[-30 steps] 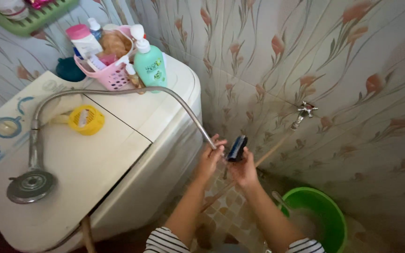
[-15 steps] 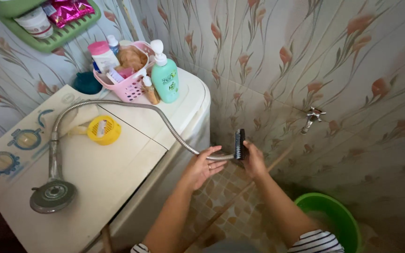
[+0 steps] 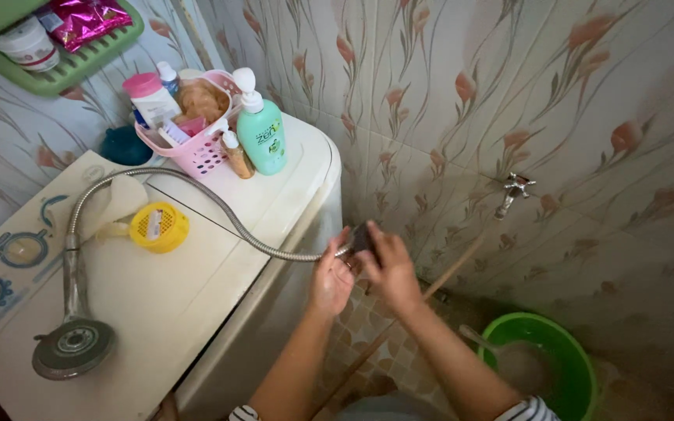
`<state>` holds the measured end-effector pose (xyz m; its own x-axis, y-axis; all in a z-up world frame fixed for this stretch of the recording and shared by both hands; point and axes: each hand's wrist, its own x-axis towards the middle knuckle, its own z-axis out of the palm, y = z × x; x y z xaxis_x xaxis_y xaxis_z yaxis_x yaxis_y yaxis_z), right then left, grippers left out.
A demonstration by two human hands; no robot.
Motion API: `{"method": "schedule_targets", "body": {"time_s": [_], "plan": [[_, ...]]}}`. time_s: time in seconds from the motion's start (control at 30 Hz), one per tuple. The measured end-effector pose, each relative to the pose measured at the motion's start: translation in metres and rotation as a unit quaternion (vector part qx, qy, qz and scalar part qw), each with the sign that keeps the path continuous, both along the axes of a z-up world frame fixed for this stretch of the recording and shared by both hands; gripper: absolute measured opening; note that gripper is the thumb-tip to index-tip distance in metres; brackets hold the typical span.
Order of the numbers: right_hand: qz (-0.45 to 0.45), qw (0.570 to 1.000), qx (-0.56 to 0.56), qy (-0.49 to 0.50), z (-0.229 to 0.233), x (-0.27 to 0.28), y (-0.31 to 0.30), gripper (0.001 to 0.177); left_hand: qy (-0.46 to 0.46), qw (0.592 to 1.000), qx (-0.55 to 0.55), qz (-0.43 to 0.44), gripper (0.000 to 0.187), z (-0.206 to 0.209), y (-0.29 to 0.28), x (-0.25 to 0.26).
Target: Cleaning a handheld bidet or shower hose with a brush.
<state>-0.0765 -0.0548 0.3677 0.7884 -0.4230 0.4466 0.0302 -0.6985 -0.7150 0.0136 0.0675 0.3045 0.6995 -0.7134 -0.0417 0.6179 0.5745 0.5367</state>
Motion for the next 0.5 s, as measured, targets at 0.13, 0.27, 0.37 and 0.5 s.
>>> {"method": "schedule_targets", "body": {"time_s": [0.13, 0.27, 0.37, 0.5], "plan": [[-0.011, 0.997, -0.062, 0.049, -0.001, 0.013, -0.009, 0.060, -0.006, 0.999, -0.025, 0.036, 0.076, 0.011, -0.001, -0.006], [-0.034, 0.996, -0.048, 0.060, -0.017, 0.031, -0.037, 0.053, -0.001, 0.996, -0.021, 0.081, 0.078, 0.020, -0.004, -0.009], [0.025, 0.997, -0.076, -0.009, -0.010, 0.031, -0.028, 0.054, -0.009, 0.995, -0.040, 0.090, 0.077, 0.003, -0.004, -0.002], [0.107, 0.979, -0.167, -0.049, 0.013, 0.016, -0.005, 0.054, -0.009, 0.994, -0.068, 0.086, 0.075, 0.009, -0.006, -0.004]]}}
